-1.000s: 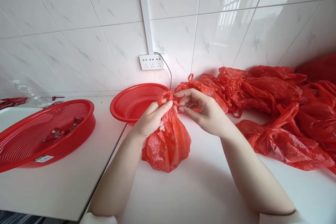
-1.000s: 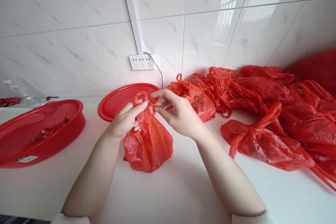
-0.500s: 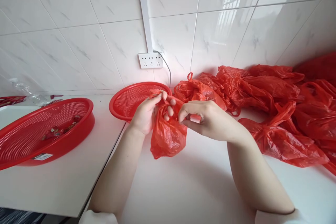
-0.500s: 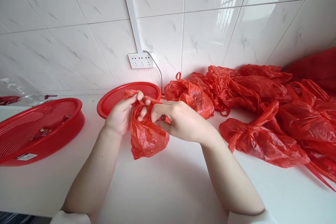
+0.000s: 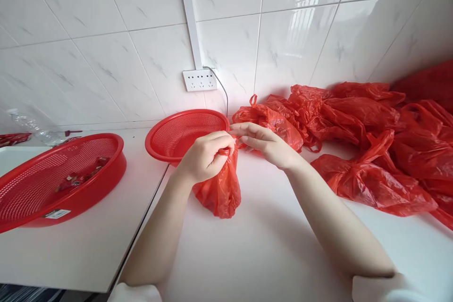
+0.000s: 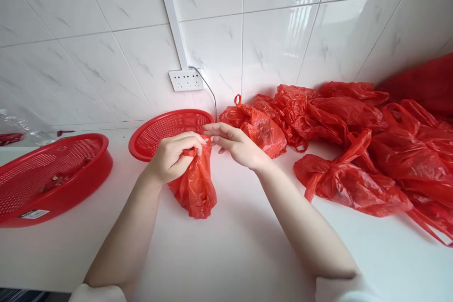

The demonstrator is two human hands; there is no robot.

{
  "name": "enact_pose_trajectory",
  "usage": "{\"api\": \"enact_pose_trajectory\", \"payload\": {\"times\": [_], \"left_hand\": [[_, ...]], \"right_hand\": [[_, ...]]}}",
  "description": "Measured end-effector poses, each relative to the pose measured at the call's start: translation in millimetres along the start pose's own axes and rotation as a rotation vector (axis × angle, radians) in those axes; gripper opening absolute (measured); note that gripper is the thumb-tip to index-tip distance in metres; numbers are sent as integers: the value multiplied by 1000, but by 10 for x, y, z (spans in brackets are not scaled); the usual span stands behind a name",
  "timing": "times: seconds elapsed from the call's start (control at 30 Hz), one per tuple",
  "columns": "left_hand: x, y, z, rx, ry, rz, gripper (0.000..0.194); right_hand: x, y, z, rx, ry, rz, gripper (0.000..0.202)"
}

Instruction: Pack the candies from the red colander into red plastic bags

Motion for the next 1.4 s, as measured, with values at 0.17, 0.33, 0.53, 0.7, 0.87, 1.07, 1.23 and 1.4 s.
{"api": "enact_pose_trajectory", "payload": {"times": [0.17, 0.33, 0.53, 0.7, 0.87, 1.07, 1.23, 1.4], "left_hand": [[-36, -67, -13, -60, 57, 110, 26], [57, -50, -7, -51, -79, 137, 27], [221, -71, -3, -123, -298, 222, 22], [432, -205, 41, -352, -433, 443, 12], [498, -207, 62, -271, -514, 384, 18], [520, -287, 80, -241, -487, 159, 14], [425, -544, 92, -446, -384, -276, 31], [307, -730, 97, -445, -345, -293, 48]], "right_hand": [[-2, 26, -10, 28, -24, -27, 35], [55, 101, -15, 87, -130, -149, 34], [38, -69, -35, -149, -149, -42, 17], [-53, -92, -62, -175, -59, -221, 17], [-49, -84, -66, -176, -75, -402, 17], [-42, -100, -60, -156, -76, -394, 20], [18, -134, -35, -163, -65, -308, 15], [196, -589, 87, -449, -67, -5, 32]]}}
Point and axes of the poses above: each hand's wrist, its own z-axis away from the middle knuckle, its own y-axis out of the palm, x = y × z, the point moved 7 cm from there along -z, towards the middle knuckle, and after that the axes turned 5 degrees about -x, right-handed, at the moved point
